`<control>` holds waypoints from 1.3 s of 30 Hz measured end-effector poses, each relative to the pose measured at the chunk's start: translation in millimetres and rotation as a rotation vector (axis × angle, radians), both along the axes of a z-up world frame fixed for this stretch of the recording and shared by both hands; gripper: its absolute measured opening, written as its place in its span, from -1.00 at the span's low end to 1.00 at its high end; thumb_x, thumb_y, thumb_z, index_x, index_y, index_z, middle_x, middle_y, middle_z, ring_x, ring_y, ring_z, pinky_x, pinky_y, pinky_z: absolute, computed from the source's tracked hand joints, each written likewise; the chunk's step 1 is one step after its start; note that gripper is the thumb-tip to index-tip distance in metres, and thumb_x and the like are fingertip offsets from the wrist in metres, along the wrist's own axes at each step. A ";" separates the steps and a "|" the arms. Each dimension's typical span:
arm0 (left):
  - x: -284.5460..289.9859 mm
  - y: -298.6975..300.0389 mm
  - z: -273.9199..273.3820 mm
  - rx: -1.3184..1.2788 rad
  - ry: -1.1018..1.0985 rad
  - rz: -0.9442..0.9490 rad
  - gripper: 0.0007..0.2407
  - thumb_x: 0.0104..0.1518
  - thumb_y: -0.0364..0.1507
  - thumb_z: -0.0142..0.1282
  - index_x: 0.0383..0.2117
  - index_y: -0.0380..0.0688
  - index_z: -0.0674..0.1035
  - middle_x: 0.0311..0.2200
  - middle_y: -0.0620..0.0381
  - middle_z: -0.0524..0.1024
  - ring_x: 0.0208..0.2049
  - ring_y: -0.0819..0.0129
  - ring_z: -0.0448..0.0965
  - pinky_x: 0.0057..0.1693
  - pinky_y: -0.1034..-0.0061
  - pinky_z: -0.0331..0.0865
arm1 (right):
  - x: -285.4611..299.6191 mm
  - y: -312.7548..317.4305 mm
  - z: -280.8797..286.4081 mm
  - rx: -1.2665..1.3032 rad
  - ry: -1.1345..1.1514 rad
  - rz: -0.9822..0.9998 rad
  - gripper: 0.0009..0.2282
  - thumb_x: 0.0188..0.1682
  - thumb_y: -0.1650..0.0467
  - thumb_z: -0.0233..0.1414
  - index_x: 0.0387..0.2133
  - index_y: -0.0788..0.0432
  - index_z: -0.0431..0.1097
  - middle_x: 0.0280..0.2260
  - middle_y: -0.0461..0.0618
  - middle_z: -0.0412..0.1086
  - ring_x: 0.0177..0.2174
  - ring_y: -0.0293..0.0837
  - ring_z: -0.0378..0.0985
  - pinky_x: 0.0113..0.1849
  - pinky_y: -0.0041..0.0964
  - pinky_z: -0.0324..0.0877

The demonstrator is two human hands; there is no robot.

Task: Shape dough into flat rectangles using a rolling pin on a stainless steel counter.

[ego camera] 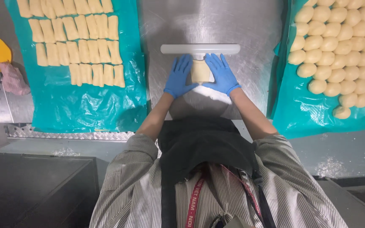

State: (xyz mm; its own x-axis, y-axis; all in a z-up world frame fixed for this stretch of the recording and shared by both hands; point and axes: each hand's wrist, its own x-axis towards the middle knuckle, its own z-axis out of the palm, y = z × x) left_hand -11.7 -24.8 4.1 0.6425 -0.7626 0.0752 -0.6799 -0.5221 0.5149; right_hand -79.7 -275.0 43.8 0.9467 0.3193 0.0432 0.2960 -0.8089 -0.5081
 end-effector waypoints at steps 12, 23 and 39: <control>9.3 -4.9 1.9 0.014 -0.046 0.074 -0.21 0.18 0.03 0.10 0.38 -0.32 0.15 0.45 -0.18 -0.01 0.49 -0.12 -0.12 0.50 -0.11 -0.38 | 11.8 0.1 17.6 0.027 -0.024 -0.075 -0.14 -0.09 0.05 0.21 0.39 0.25 0.03 0.40 0.26 -0.01 0.39 0.25 -0.08 0.35 0.19 -0.21; 15.9 -11.3 -16.0 0.054 -0.111 0.158 -0.34 0.29 -0.11 0.05 0.44 -0.21 0.19 0.47 -0.01 0.08 0.49 -0.05 -0.06 0.50 -0.14 -0.34 | 14.0 -3.6 -27.6 -0.054 -0.027 -0.175 -0.41 0.19 0.22 -0.02 0.45 0.18 0.06 0.44 0.16 0.05 0.43 0.13 0.01 0.41 0.11 -0.18; 12.4 -13.5 -8.8 -0.244 -0.053 -0.014 -0.48 0.20 -0.18 0.22 0.20 -0.23 0.42 0.26 -0.12 0.35 0.30 -0.09 0.30 0.43 -0.02 0.07 | 12.2 1.6 -12.6 0.131 -0.249 0.010 -0.51 0.01 0.27 0.23 0.17 0.22 0.38 0.20 0.08 0.36 0.19 0.12 0.35 0.20 0.01 0.26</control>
